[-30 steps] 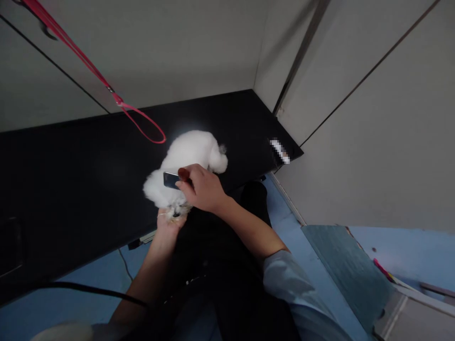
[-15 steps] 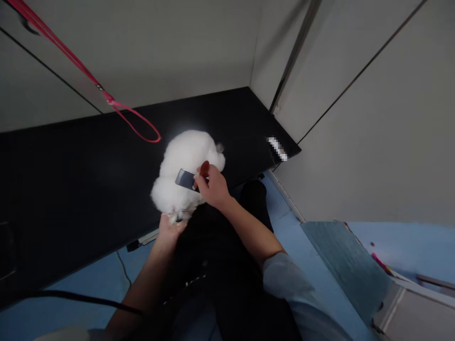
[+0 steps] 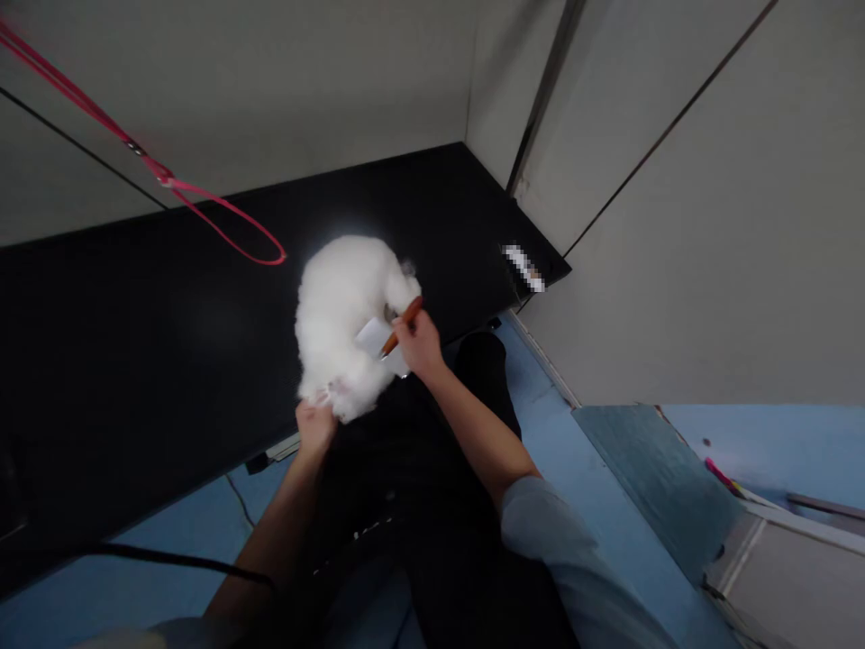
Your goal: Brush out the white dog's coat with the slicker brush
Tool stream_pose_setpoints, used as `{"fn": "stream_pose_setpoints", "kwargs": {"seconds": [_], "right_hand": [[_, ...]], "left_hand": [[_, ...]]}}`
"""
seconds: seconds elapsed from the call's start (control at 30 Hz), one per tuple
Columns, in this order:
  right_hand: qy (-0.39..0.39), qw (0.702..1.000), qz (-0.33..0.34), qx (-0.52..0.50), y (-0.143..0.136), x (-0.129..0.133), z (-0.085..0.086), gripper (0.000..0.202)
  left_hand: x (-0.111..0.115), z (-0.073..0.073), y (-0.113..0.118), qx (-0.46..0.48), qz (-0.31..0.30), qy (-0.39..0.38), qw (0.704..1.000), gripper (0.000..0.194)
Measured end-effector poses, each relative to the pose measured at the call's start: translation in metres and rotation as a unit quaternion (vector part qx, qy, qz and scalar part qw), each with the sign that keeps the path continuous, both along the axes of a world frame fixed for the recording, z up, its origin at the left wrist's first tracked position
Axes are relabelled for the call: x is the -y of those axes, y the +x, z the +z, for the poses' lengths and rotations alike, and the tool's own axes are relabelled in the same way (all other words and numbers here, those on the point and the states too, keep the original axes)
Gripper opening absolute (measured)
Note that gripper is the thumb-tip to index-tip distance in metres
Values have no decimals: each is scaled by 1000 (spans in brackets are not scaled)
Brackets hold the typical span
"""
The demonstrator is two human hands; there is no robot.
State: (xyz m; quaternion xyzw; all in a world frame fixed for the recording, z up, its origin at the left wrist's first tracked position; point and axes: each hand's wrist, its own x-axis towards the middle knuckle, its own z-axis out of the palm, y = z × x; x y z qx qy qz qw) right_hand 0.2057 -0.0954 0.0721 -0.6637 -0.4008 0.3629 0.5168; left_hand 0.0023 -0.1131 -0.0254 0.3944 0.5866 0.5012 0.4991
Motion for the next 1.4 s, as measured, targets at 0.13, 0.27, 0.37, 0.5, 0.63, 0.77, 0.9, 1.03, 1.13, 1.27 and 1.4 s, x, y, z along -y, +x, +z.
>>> {"fn": "stream_pose_setpoints", "kwargs": {"seconds": [0.13,0.27,0.37,0.5,0.63,0.77,0.9,1.03,1.13,1.27,1.4], "right_hand": [[29,999,38,-8,-4,13,2,17],[-24,1000,13,10,-10,27,4,19],[-3,1000,-8,16,-11,37,3,25],[-23,1000,-16,-6,-2,48,1,18],[23,993,-111,-13,8,58,-5,21],[-28,994,-75,-69,8,62,-15,18],[23,982,-166,-82,12,63,-21,21],[3,991,-76,-108,12,59,-23,23],[40,981,-169,-82,10,55,-25,24],[16,993,-73,-93,6,55,-29,28],[30,978,-188,-88,6,59,-32,28]], "left_hand": [[6,4,-4,-66,-69,40,995,34],[11,9,-1,-97,-114,56,987,35],[12,8,3,-128,-145,80,978,30],[14,5,9,-158,-180,150,959,39],[15,7,13,-169,-199,192,946,39],[7,17,17,-173,-143,225,948,34],[-11,25,22,-108,-135,165,971,38],[-24,23,25,-37,-55,88,994,45],[-25,25,23,-5,-82,51,995,47],[-25,34,23,-57,-99,53,992,43],[-27,40,26,-145,-110,89,979,33]]}}
